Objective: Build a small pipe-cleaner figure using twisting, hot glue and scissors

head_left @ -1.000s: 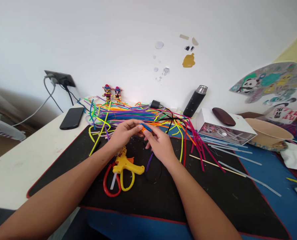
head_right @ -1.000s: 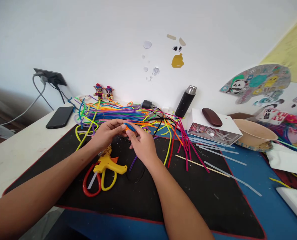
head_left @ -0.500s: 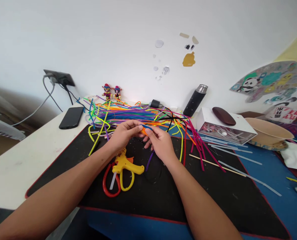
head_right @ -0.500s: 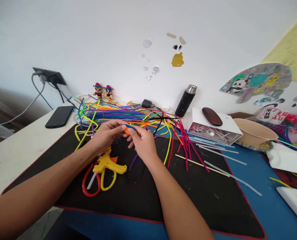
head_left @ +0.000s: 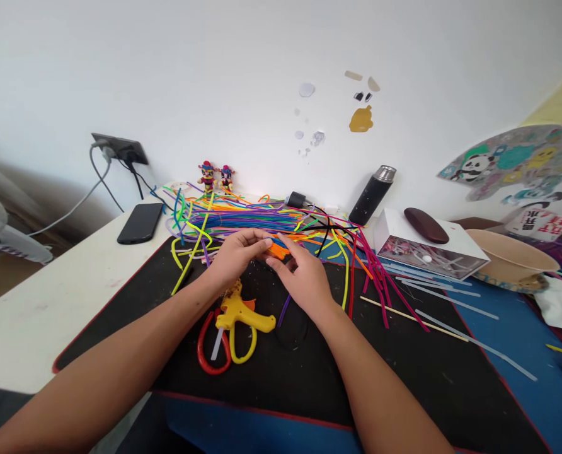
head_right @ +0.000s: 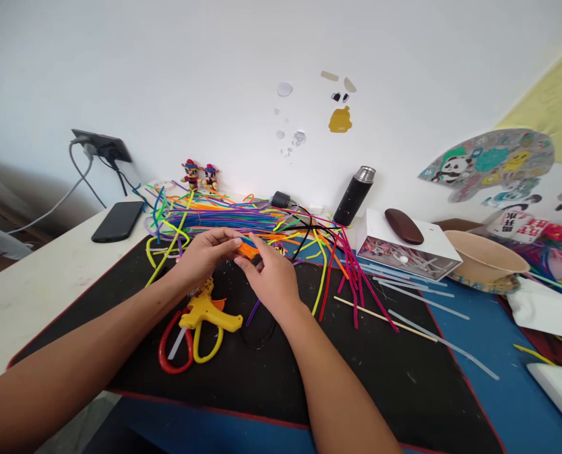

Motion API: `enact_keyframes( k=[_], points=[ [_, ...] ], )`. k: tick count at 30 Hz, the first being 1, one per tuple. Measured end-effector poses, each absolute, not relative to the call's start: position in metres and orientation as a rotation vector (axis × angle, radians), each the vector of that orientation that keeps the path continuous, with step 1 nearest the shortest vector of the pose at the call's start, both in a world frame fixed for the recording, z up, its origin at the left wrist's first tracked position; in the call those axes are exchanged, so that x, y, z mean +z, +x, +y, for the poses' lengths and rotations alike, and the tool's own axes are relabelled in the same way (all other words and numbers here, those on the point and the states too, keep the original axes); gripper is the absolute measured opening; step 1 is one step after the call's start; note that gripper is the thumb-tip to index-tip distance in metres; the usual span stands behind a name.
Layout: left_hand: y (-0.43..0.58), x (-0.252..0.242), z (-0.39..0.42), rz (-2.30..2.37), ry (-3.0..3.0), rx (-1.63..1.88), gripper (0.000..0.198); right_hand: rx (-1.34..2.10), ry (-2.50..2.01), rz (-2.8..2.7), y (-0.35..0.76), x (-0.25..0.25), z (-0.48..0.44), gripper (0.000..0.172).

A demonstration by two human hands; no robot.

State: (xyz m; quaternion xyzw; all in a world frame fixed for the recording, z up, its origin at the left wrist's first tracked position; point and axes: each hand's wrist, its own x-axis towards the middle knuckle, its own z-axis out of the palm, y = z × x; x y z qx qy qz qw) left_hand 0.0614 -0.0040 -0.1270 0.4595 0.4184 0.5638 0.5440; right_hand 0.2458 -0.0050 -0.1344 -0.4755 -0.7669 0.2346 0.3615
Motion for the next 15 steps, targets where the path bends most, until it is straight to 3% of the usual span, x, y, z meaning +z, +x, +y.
enact_keyframes(
  k=[8,15],
  points=[
    [0.0646,-0.1273,-0.0054,0.964,1.078,1.324,0.036,0.718,-1.167,-1.94,0.2466,-0.1372,-0.0037,0.04],
    [0.0668,-0.1274,-0.0066,0.966,1.09,1.363,0.037,0.857,-1.142,-1.869,0.2466,-0.1377,-0.0033,0.039]
  ],
)
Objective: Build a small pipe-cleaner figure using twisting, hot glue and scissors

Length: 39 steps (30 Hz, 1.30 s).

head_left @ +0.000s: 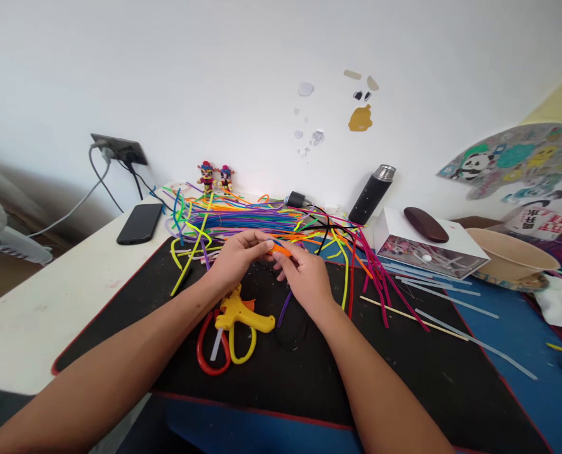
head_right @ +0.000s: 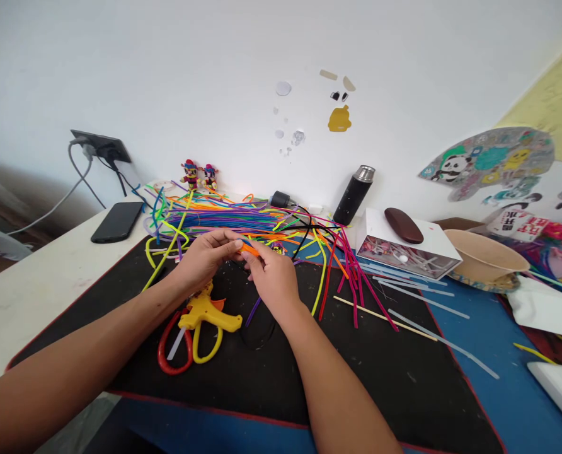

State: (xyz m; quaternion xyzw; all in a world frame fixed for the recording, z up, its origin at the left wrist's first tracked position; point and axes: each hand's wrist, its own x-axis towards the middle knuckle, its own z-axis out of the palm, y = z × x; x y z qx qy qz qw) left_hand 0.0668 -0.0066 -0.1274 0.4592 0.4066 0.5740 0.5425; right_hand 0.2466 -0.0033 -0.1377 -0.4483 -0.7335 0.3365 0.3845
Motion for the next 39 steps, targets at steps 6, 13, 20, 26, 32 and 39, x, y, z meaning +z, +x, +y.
enact_keyframes(
  k=[6,13,20,26,32,39],
  points=[
    [0.068,-0.124,-0.008,0.985,1.086,1.406,0.04,1.15,-1.074,-1.68,0.242,-0.137,-0.003,0.05],
    [0.06,-0.127,-0.001,1.037,1.021,1.572,0.042,1.299,-1.065,-1.524,0.24,-0.133,-0.002,0.067],
    [0.053,-0.128,0.006,1.026,0.934,1.674,0.042,1.515,-1.008,-1.327,0.246,-0.127,0.002,0.068],
    [0.062,-0.126,-0.002,1.021,1.067,1.565,0.043,1.583,-1.006,-1.28,0.241,-0.13,0.0,0.065],
    [0.066,-0.127,-0.007,1.023,1.201,1.488,0.036,1.557,-0.958,-1.268,0.238,-0.13,-0.002,0.063],
    [0.067,-0.12,-0.01,0.894,1.028,1.438,0.037,1.623,-0.914,-1.257,0.238,-0.129,-0.004,0.059]
  ],
)
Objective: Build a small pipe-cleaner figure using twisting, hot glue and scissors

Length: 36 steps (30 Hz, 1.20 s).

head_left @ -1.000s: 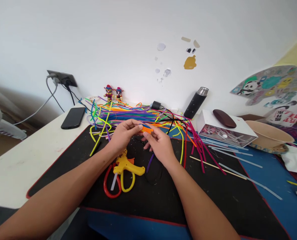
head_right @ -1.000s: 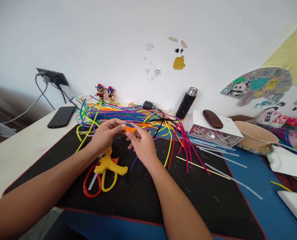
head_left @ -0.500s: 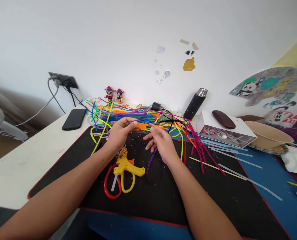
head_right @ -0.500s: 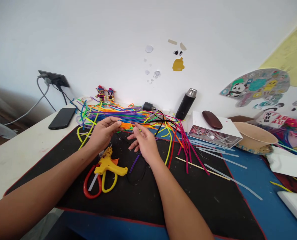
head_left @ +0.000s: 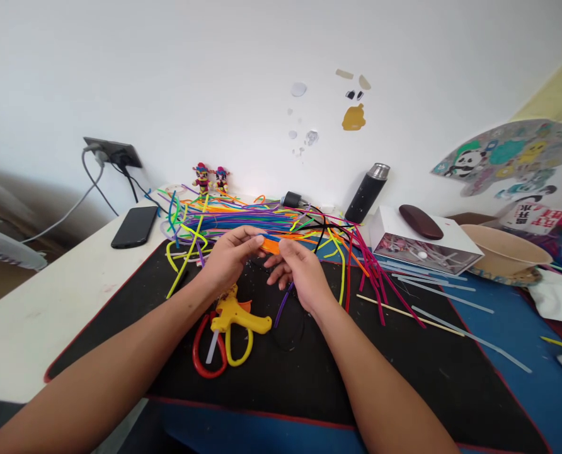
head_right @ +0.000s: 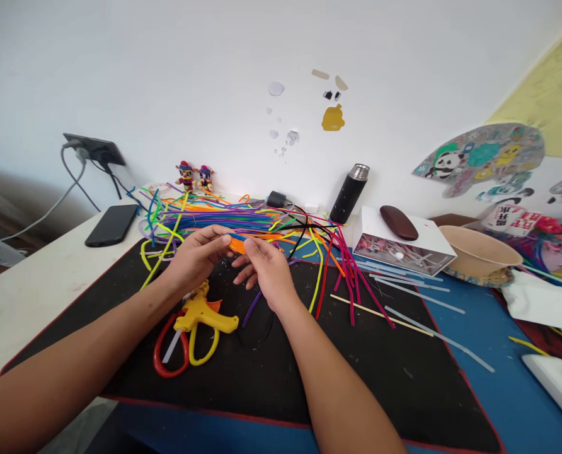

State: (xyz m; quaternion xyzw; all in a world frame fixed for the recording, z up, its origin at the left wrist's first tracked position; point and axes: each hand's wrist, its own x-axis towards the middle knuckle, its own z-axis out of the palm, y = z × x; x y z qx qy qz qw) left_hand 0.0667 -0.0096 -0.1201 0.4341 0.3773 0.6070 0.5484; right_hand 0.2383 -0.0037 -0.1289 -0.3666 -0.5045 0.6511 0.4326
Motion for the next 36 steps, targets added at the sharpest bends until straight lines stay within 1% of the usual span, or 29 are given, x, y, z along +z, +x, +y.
enact_keyframes(
  k=[4,9,11,14,19,22,25,27,30,33,36],
  points=[
    [0.062,-0.119,-0.008,0.803,0.943,1.408,0.039,1.78,-0.819,-1.197,0.239,-0.126,-0.004,0.066],
    [0.059,-0.122,-0.006,1.045,1.105,1.808,0.033,1.842,-0.747,-1.178,0.244,-0.118,-0.004,0.076],
    [0.061,-0.122,-0.009,1.1,1.174,1.873,0.033,1.842,-0.706,-1.169,0.245,-0.115,-0.004,0.079],
    [0.065,-0.12,-0.016,1.115,1.269,1.868,0.035,1.851,-0.638,-1.106,0.246,-0.112,-0.005,0.082],
    [0.068,-0.112,-0.02,1.188,1.466,1.942,0.031,1.902,-0.569,-1.031,0.243,-0.111,-0.008,0.08],
    [0.072,-0.105,-0.009,1.273,1.671,1.943,0.03,1.965,-0.533,-0.997,0.239,-0.111,-0.012,0.083],
    [0.086,-0.099,0.012,1.294,1.779,1.86,0.022,1.99,-0.474,-1.025,0.234,-0.112,-0.017,0.086],
    [0.097,-0.098,0.029,1.289,1.787,1.808,0.016,1.962,-0.456,-1.093,0.233,-0.113,-0.018,0.086],
    [0.112,-0.104,0.053,1.259,1.729,1.79,0.011,1.875,-0.482,-1.183,0.232,-0.116,-0.017,0.078],
    [0.119,-0.112,0.066,1.266,1.712,1.773,0.01,1.792,-0.532,-1.217,0.233,-0.121,-0.013,0.073],
    [0.115,-0.119,0.068,1.24,1.739,1.762,0.013,1.758,-0.547,-1.242,0.233,-0.126,-0.01,0.073]
  ],
)
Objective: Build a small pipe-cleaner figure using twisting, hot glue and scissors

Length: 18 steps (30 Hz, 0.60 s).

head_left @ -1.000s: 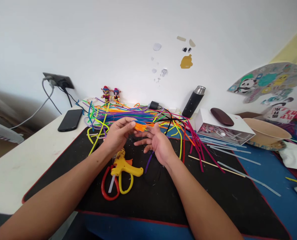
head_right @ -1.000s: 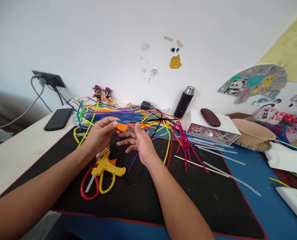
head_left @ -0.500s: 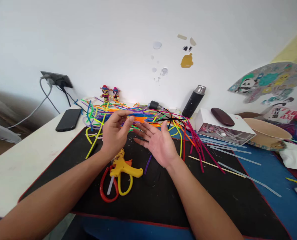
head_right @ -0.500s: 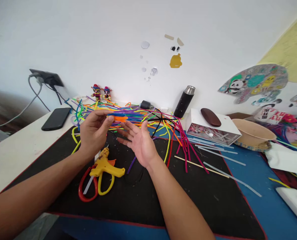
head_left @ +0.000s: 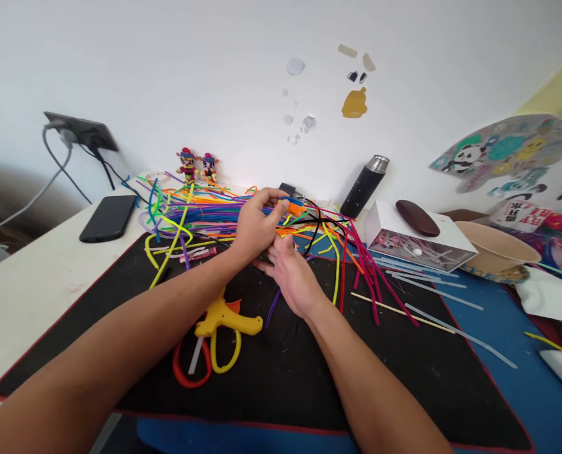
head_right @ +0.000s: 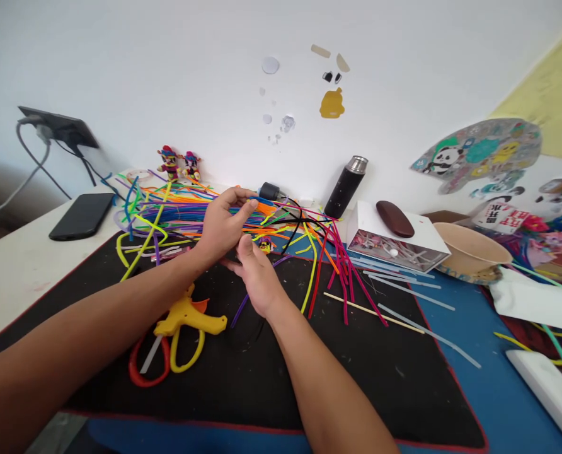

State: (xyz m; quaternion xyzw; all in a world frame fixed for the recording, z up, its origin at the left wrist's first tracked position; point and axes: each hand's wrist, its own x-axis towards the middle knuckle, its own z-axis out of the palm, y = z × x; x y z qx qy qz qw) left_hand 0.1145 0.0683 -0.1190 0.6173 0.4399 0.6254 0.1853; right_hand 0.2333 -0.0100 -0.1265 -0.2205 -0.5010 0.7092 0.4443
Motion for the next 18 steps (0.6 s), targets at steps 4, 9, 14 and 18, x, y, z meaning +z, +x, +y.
enact_keyframes(
  k=[4,9,14,18],
  points=[
    [0.097,-0.126,0.072,1.203,1.761,1.665,0.017,1.807,-0.571,-1.255,0.233,-0.131,-0.012,0.078],
    [0.083,-0.117,0.071,1.28,1.741,1.654,0.017,1.875,-0.532,-1.237,0.23,-0.127,-0.017,0.087],
    [0.101,-0.098,0.041,1.342,1.902,1.61,0.015,1.947,-0.443,-1.189,0.226,-0.123,-0.021,0.089],
    [0.118,-0.093,0.025,1.303,2.057,1.429,0.014,1.968,-0.443,-1.083,0.223,-0.125,-0.023,0.085]
  ],
)
